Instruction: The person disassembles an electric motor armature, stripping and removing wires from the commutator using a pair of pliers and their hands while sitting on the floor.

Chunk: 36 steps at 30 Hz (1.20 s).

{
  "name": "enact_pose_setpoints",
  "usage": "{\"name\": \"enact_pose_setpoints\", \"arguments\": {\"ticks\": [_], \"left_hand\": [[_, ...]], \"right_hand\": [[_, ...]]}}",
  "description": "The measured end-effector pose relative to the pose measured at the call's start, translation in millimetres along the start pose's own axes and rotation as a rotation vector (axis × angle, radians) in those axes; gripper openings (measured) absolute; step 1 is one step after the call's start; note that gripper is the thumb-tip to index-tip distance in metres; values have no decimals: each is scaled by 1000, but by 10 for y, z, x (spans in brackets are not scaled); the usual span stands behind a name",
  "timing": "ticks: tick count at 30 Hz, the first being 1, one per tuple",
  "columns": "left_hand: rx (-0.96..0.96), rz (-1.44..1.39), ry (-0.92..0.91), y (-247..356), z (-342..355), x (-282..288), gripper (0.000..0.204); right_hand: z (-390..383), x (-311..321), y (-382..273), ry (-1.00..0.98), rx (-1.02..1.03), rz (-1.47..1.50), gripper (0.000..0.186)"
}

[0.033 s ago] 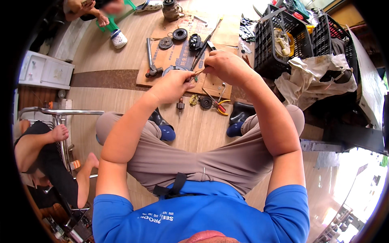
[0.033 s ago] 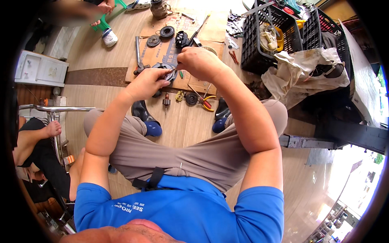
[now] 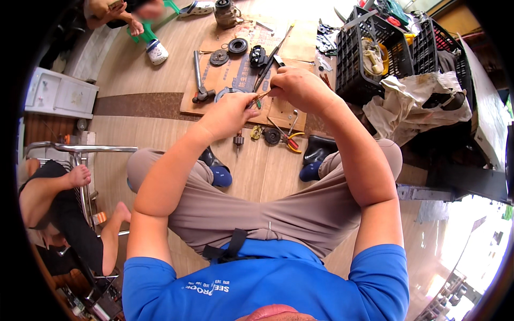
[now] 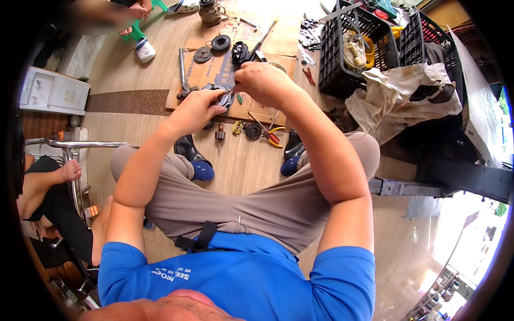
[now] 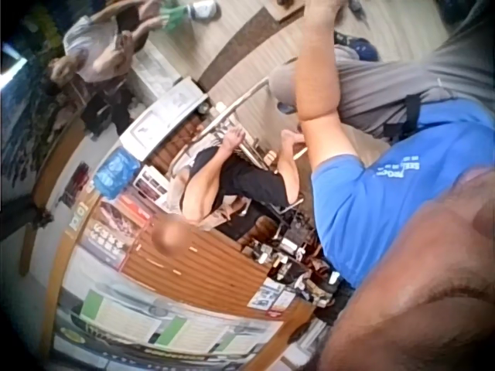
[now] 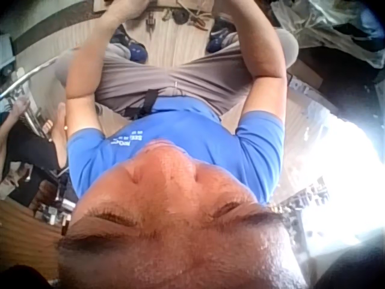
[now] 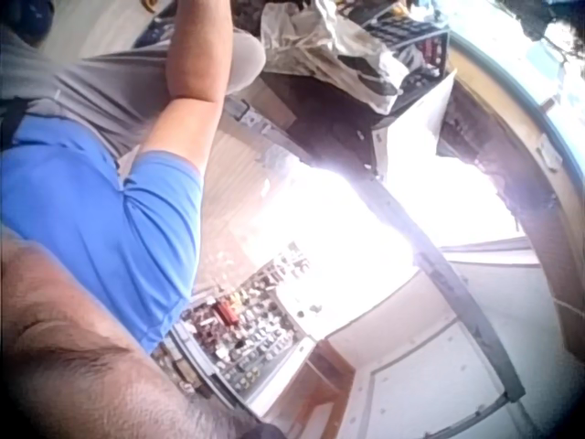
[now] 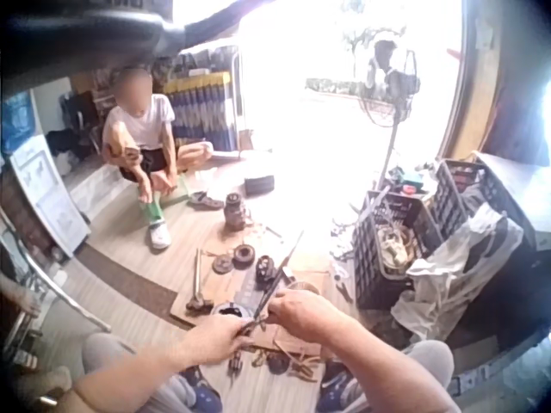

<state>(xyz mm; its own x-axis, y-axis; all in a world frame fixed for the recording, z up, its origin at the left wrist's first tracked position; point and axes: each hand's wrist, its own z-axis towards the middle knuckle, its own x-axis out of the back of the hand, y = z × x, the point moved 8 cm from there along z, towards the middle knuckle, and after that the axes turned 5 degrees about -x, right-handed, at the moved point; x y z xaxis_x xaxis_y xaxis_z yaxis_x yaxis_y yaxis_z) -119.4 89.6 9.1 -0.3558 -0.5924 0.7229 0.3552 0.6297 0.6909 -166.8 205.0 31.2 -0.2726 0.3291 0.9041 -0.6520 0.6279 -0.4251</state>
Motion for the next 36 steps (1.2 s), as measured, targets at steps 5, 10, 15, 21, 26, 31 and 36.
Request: {"name": "enact_pose_setpoints", "arguments": {"ticks": [5,10,15,21,26,31,36], "left_hand": [[-63,188,125,-12,-27,-19,12],[-107,188,74,55,-33,-14,12],[-106,267,-50,23,-23,-11,21],[-133,276,13,4,-22,-46,21],[358,-746,-101,-216,-14,-242,19],[249,-560,-112,-258,14,-188,17],[75,-249,-40,-100,71,-42,17]], "right_hand": [[16,1,27,17,18,13,23],[-30,8,2,12,92,76,18],[-52,-59,-40,-66,71,61,18],[-54,-47,-86,-7,119,61,20],[-45,-128,-133,-2,122,37,19],[-62,-54,-304,10,237,0,14],[-82,-76,-279,0,192,33,11]]}}
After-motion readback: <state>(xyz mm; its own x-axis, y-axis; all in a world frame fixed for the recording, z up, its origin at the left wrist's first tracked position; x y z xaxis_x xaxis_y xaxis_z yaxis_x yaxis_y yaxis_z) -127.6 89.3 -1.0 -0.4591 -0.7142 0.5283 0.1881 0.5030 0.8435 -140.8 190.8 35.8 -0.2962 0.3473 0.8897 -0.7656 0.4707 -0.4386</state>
